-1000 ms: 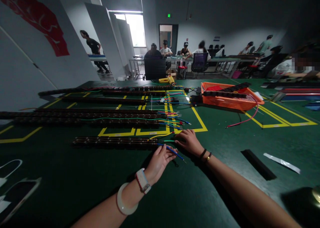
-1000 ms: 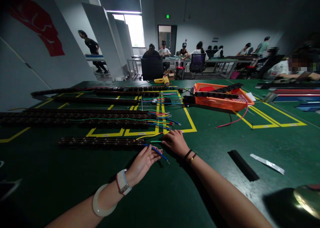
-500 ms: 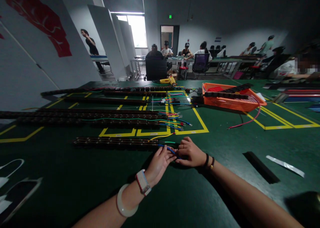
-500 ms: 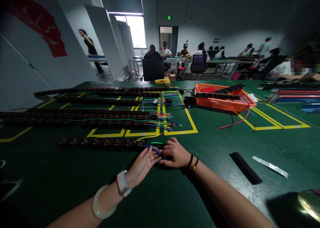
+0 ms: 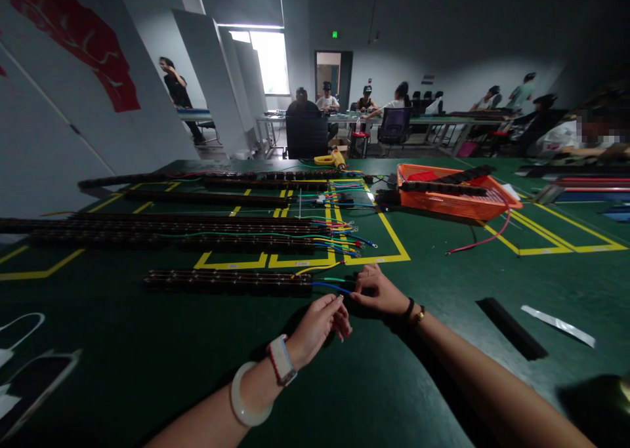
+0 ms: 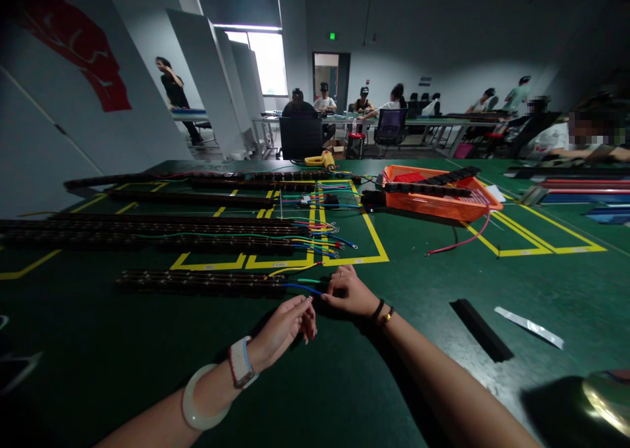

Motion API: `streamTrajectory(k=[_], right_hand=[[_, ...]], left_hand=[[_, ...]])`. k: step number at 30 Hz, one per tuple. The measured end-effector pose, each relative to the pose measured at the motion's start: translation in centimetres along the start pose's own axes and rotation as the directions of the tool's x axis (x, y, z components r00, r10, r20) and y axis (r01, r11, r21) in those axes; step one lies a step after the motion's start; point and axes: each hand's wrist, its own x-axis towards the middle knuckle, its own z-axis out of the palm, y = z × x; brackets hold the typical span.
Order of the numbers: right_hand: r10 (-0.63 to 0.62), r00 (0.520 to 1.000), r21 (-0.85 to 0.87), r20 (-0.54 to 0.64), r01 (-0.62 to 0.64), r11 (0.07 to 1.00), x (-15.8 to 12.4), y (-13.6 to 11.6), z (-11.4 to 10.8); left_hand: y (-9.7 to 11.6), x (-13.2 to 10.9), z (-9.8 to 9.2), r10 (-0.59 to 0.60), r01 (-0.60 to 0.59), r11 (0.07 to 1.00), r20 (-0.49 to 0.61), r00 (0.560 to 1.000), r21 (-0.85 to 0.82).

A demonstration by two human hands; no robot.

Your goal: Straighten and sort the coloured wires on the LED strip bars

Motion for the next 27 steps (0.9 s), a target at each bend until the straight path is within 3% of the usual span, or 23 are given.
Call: streamTrajectory(k=[9,15,19,27], right_hand=[[0.026,0.999,-0.096,0.040,-0.022,0.995,0.2,-0.5,0.2],[0.102,0.990,-0.009,-0.096,-0.104,0.995,0.3,-0.1,0.0],[0.153,0.976,-0.042,-0.154,-0.161,0.986,1.4,0.1,-0.5],[0.006,0.997,-0.163,0.082,0.007,0.987,6.2,-0.3,-0.3]], left_hand=[[-0.1,0.2,-0.1,0.024,-0.024,1.000,-0.004,1.000,-0.016],[-0.5,0.4,-0.5,0.034,-0.034,0.999,0.008,0.999,-0.036],[-0.7,0.5,-0.6,0.038,-0.038,0.999,0.020,0.999,-0.038],[-0.8,0.6,-0.5,0.045,-0.045,0.999,-0.001,0.999,-0.028]])
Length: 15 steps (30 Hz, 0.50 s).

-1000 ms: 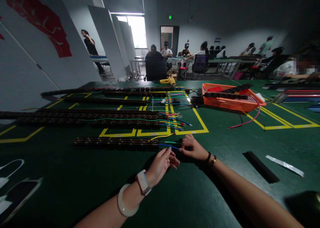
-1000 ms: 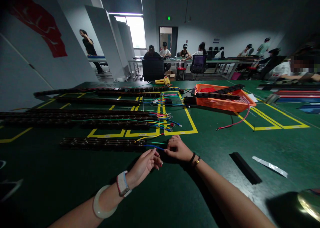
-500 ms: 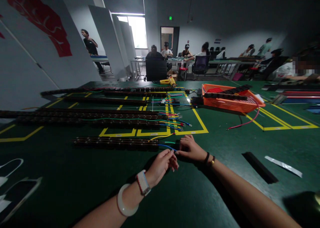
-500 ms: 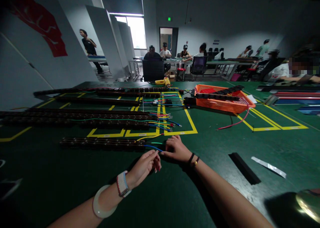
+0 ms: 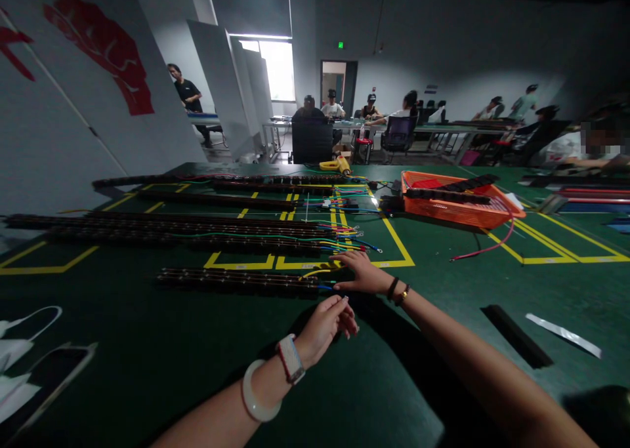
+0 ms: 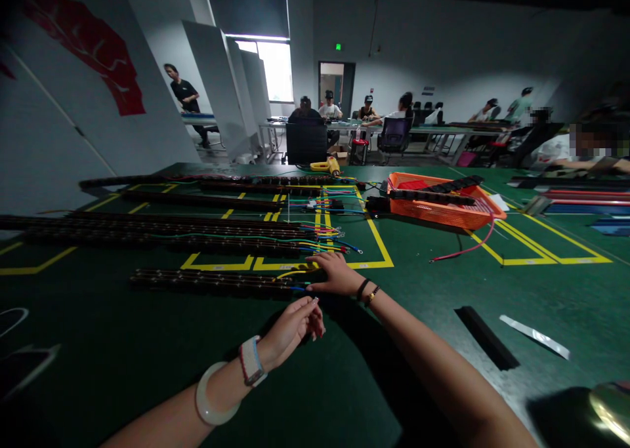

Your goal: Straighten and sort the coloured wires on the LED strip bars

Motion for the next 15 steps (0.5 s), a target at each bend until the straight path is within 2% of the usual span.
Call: streamTrajectory(k=[4,11,15], right_hand=[[-0.054,0.987,-0.002,0.149,0.055,0.998,1.2,0.2,0.0],[-0.096,0.962,-0.004,0.256,0.100,0.995,1.4,0.1,0.2],[-0.063,0.981,-0.111,0.185,0.085,0.990,1.3,-1.1,-0.1]], left_hand=[[-0.2,0.2,-0.1,0.003,-0.002,1.000,0.016,1.000,-0.008],[-0.1,0.1,0.0,0.007,-0.007,1.000,0.021,1.000,-0.026],[0.0,0.1,0.1,0.009,-0.010,0.994,-0.009,1.000,-0.106]])
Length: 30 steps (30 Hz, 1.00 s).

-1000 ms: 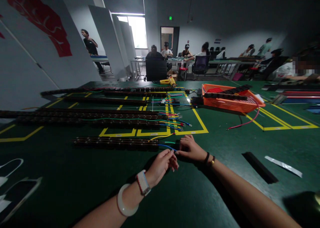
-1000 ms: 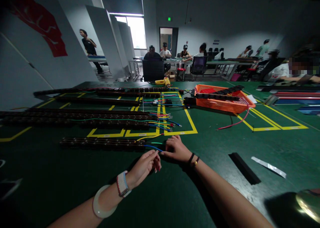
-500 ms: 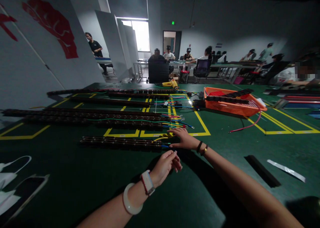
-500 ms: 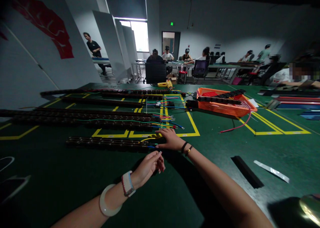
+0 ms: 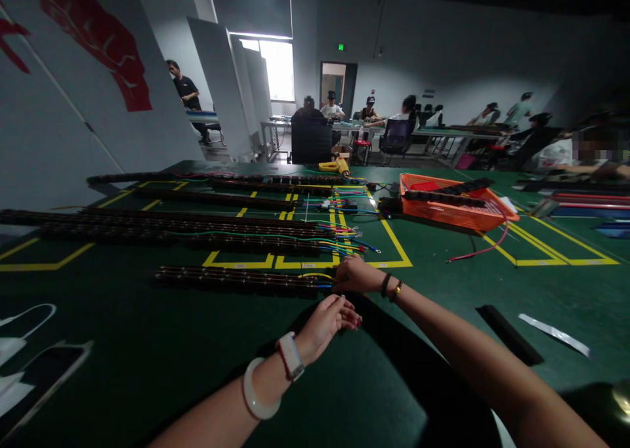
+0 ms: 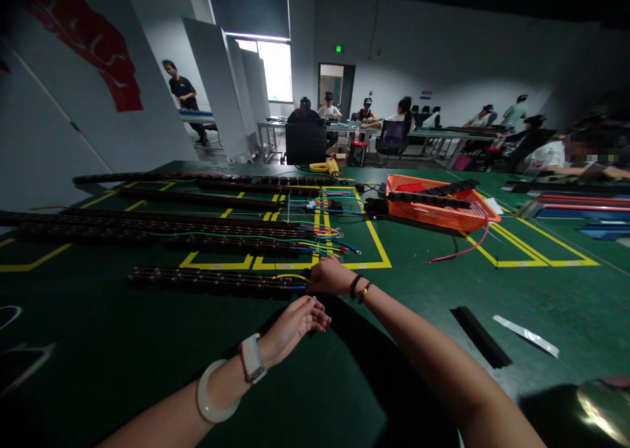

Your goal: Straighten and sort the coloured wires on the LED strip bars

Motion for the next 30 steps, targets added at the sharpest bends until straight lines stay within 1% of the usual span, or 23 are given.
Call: streamTrajectory(k=[4,6,8,10,13,17,20,24,27,30], right_hand=[[-0.006,0.994,-0.167,-0.106,-0.012,0.986,-0.8,-1.7,-0.2],[-0.036,0.992,-0.264,-0.124,0.002,0.965,-1.3,-2.7,0.1],[-0.083,0.990,-0.366,-0.118,0.035,0.930,-1.9,-3.6,0.6],[-0.125,0.987,-0.449,-0.104,0.066,0.891,-2.2,-4.4,1.4],[-0.146,0.984,-0.510,-0.098,0.076,0.857,-2.5,-5.3,2.4],[-0.147,0.983,-0.511,-0.111,0.071,0.857,-2.8,-5.8,3.0],[-0.127,0.981,-0.472,-0.148,0.043,0.881,-3.6,-6.0,3.1],[-0.075,0.966,-0.374,-0.249,-0.024,0.927,-4.5,-6.1,3.6],[-0.031,0.936,-0.275,-0.351,-0.072,0.959,-5.0,-5.7,3.8],[-0.036,0.901,-0.207,-0.433,-0.061,0.977,-5.6,-4.8,3.6]], left_hand=[[0.0,0.3,0.0,-0.037,0.037,0.985,0.002,0.999,-0.170],[0.0,0.4,0.0,-0.045,0.041,0.967,-0.012,0.999,-0.251],[-0.1,0.5,0.0,-0.034,0.019,0.950,-0.043,0.998,-0.312],[-0.2,0.5,0.0,-0.012,-0.018,0.941,-0.087,0.996,-0.338],[-0.3,0.4,-0.1,-0.018,-0.033,0.946,-0.154,0.988,-0.322],[-0.5,0.7,-0.4,-0.033,-0.039,0.945,-0.214,0.976,-0.325],[-0.6,1.1,-0.5,-0.014,-0.064,0.937,-0.221,0.975,-0.342],[-0.5,1.3,-0.4,0.026,-0.089,0.936,-0.184,0.983,-0.342],[-0.3,1.0,-0.2,0.047,-0.089,0.943,-0.136,0.990,-0.320],[-0.1,0.7,-0.2,0.029,-0.060,0.950,-0.106,0.994,-0.307]])
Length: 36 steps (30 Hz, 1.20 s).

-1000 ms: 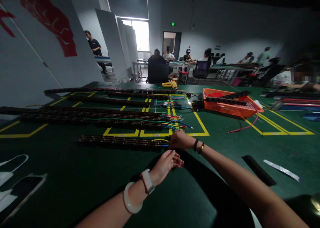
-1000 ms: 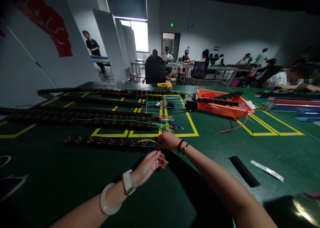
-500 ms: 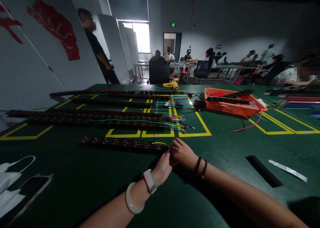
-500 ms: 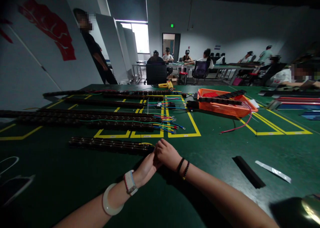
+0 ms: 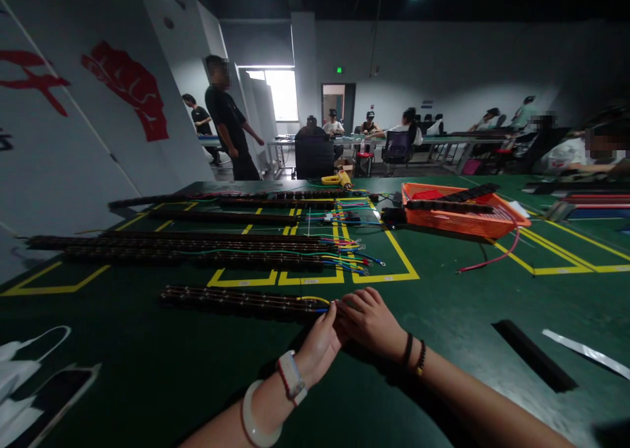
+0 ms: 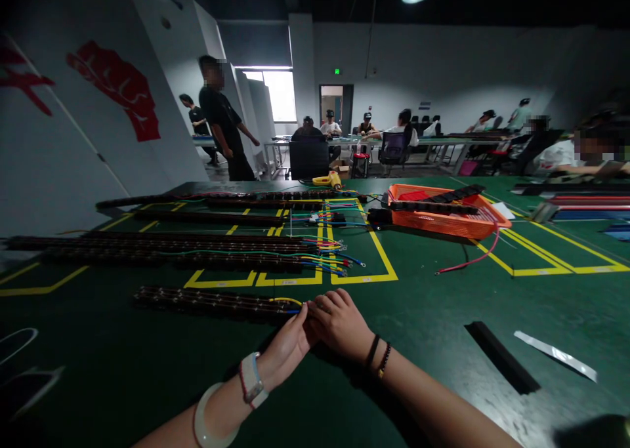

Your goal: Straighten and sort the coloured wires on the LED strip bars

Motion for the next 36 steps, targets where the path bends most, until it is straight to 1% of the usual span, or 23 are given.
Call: streamTrajectory(k=[2,4,7,10,13,16,18,21,23,24,26,27,28,29,32,33,36], right_hand=[[-0.020,0.998,0.020,-0.054,0.021,1.000,-0.5,0.8,-0.3],[-0.060,0.995,0.021,-0.075,0.062,0.998,-1.1,1.5,-0.5],[-0.101,0.995,0.008,-0.026,0.101,0.995,-1.5,1.9,-0.5],[-0.062,0.998,0.010,0.002,0.062,0.998,-1.4,1.8,-0.2],[-0.019,1.000,0.037,-0.016,0.019,0.999,-1.1,1.7,-0.1],[0.032,0.996,0.097,-0.078,-0.024,0.995,-1.1,1.8,-0.2],[0.103,0.990,0.167,-0.097,-0.086,0.982,-1.1,2.0,-0.2],[0.268,0.962,0.319,-0.046,-0.240,0.917,-1.0,2.8,0.0],[0.380,0.925,0.443,0.019,-0.348,0.826,-0.9,3.6,0.5],[0.419,0.906,0.507,0.056,-0.387,0.770,-0.9,4.0,0.8],[0.457,0.882,0.607,0.118,-0.428,0.669,-0.7,4.9,1.4],[0.460,0.878,0.630,0.130,-0.432,0.645,-0.6,5.2,1.6],[0.459,0.879,0.627,0.126,-0.430,0.650,-0.5,5.6,1.8],[0.457,0.883,0.594,0.107,-0.425,0.683,-0.3,5.8,2.0],[0.409,0.912,0.392,0.022,-0.384,0.836,0.2,6.3,2.1],[0.387,0.922,0.327,0.004,-0.367,0.871,0.4,6.4,2.1],[0.350,0.936,0.216,-0.029,-0.336,0.917,0.8,6.4,2.2]], left_hand=[[0.1,-0.1,0.0,-0.020,0.019,1.000,0.010,1.000,0.013],[0.2,-0.1,0.0,-0.035,0.035,0.999,0.016,0.999,0.027],[0.2,0.0,-0.1,-0.048,0.048,0.998,0.006,0.999,0.037],[0.1,0.1,-0.1,-0.043,0.044,0.998,-0.033,0.999,0.037],[0.0,0.2,-0.2,-0.028,0.031,0.998,-0.063,0.998,0.051],[-0.1,0.3,-0.3,-0.023,0.025,0.998,-0.042,0.999,0.060],[0.0,0.3,-0.3,-0.042,0.044,0.997,-0.025,0.999,0.059],[0.0,0.2,-0.3,-0.058,0.063,0.995,-0.071,0.996,0.071],[0.0,0.2,-0.3,-0.048,0.057,0.994,-0.100,0.994,0.088],[0.0,0.1,-0.3,-0.044,0.054,0.994,-0.100,0.994,0.096],[0.0,0.1,-0.3,-0.043,0.052,0.993,-0.082,0.996,0.105],[0.0,0.1,-0.2,-0.041,0.049,0.993,-0.076,0.996,0.107],[0.0,0.1,-0.2,-0.037,0.045,0.993,-0.074,0.997,0.108],[0.0,0.1,-0.2,-0.034,0.042,0.993,-0.076,0.997,0.108],[0.1,0.2,-0.1,-0.038,0.047,0.993,-0.088,0.995,0.104],[0.1,0.1,0.0,-0.042,0.052,0.994,-0.091,0.995,0.101],[0.2,0.1,0.1,-0.052,0.061,0.993,-0.090,0.995,0.099]])
